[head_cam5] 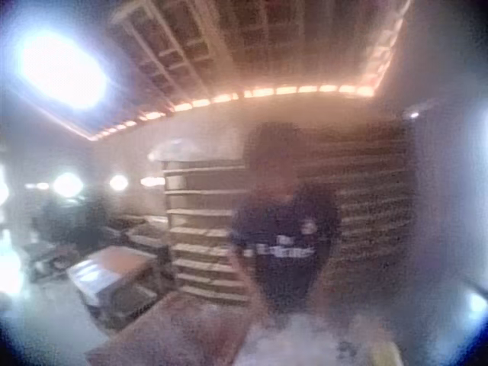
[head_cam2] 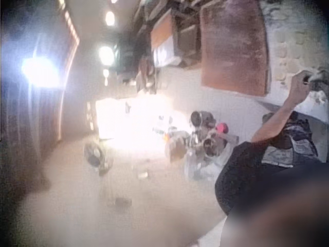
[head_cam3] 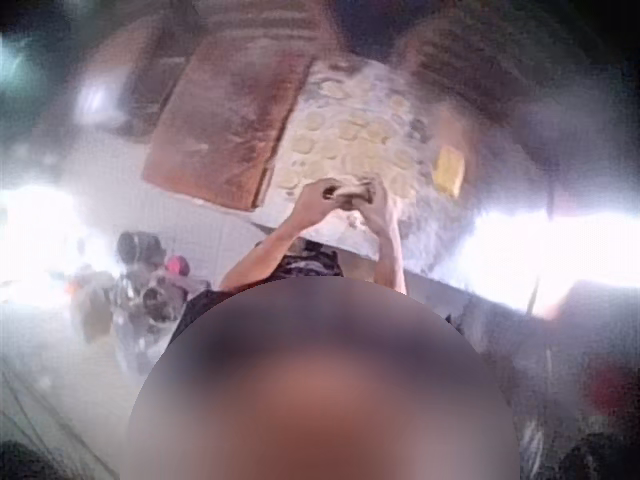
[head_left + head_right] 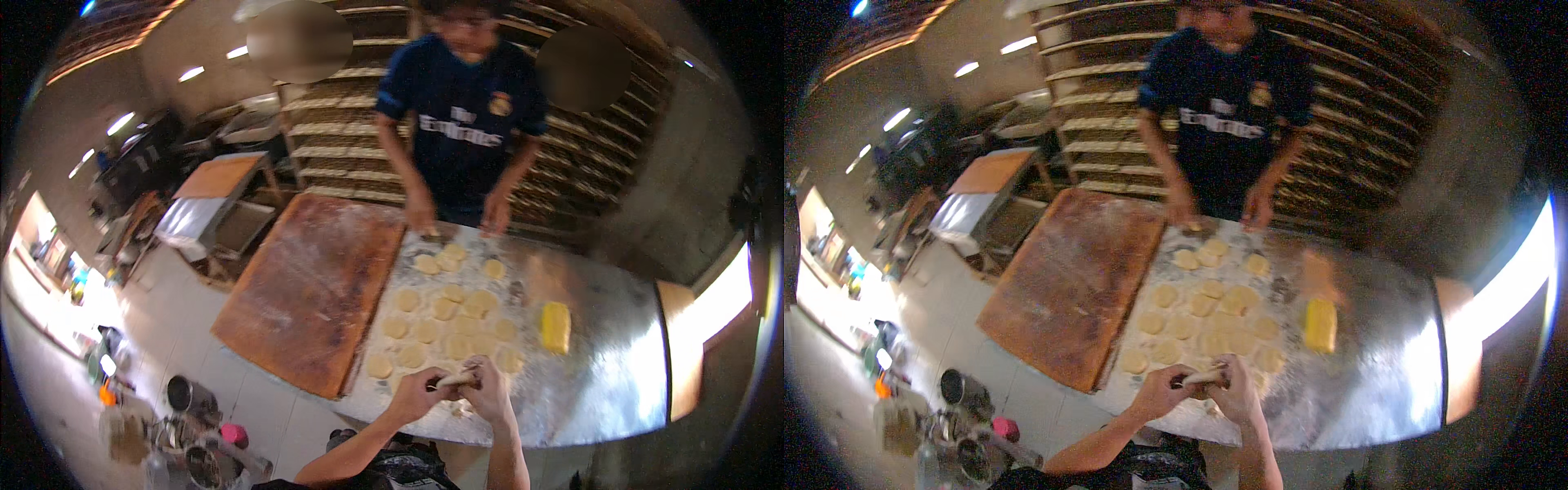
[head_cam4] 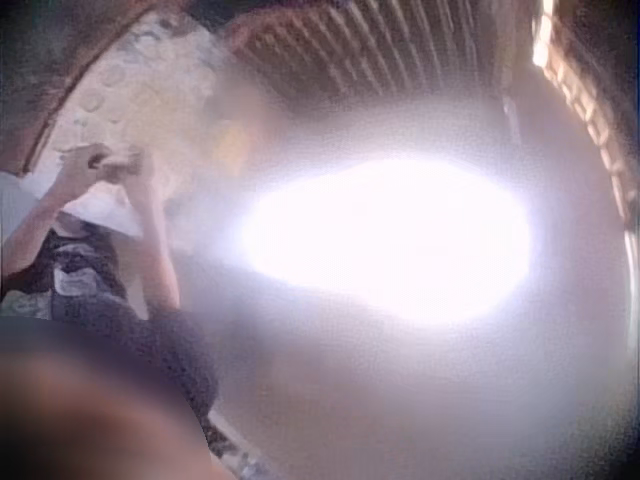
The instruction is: The person shapes small dough pieces into ring shapes by hand and places them on a wooden board. Another person works alongside, also shaping dough and arranging the rings on the board.
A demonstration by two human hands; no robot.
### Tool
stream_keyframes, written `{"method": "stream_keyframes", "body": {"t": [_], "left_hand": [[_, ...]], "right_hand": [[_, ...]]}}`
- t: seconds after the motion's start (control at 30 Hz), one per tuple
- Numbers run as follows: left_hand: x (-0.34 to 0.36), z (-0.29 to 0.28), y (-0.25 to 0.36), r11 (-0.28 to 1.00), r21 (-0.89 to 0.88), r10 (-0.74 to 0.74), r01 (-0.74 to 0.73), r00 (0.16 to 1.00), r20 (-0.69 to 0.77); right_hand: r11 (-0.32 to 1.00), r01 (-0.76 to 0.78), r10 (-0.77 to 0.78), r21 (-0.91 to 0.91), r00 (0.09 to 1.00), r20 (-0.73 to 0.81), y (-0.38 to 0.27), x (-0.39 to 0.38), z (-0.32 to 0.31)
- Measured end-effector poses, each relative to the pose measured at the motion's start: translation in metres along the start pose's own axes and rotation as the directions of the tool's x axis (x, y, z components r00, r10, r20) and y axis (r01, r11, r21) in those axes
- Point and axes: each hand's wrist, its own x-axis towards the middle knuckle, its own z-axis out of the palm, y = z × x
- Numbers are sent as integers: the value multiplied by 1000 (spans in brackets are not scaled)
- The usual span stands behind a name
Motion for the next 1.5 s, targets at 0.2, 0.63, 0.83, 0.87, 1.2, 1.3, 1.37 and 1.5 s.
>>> {"method": "stream_keyframes", "body": {"t": [0.2, 0.63, 0.83, 0.87, 1.2, 1.3, 1.37, 1.5], "left_hand": [[-5, -2, -21, 956, 249, 221, -155, 939, -265], [-30, -19, -57, 995, -34, 69, -89, 918, -390], [-45, -50, -52, 939, 337, 186, -65, 922, -340], [-47, -58, -52, 988, 111, 136, -103, 923, -360], [-53, -126, -76, 886, 423, 352, -187, 866, -354], [-54, -143, -81, 897, 357, 389, -261, 851, -353], [-57, -154, -84, 913, 286, 378, -292, 869, -318], [-62, -177, -92, 898, 331, 374, -289, 899, -229]], "right_hand": [[888, -107, 88, 448, 994, 63, 17, 11, 55], [904, 94, -172, 418, 973, 154, -21, -8, 96], [555, -225, -127, 800, 928, 350, -38, -5, 125], [557, -235, -183, 797, 901, 394, -41, -3, 130], [783, 44, -251, 620, 935, 250, -77, -9, 190], [805, 132, -329, 578, 911, 250, -88, -10, 207], [508, 17, -271, 861, 952, 140, -95, -11, 222], [867, 316, -370, 384, 926, 73, -105, -9, 245]]}}
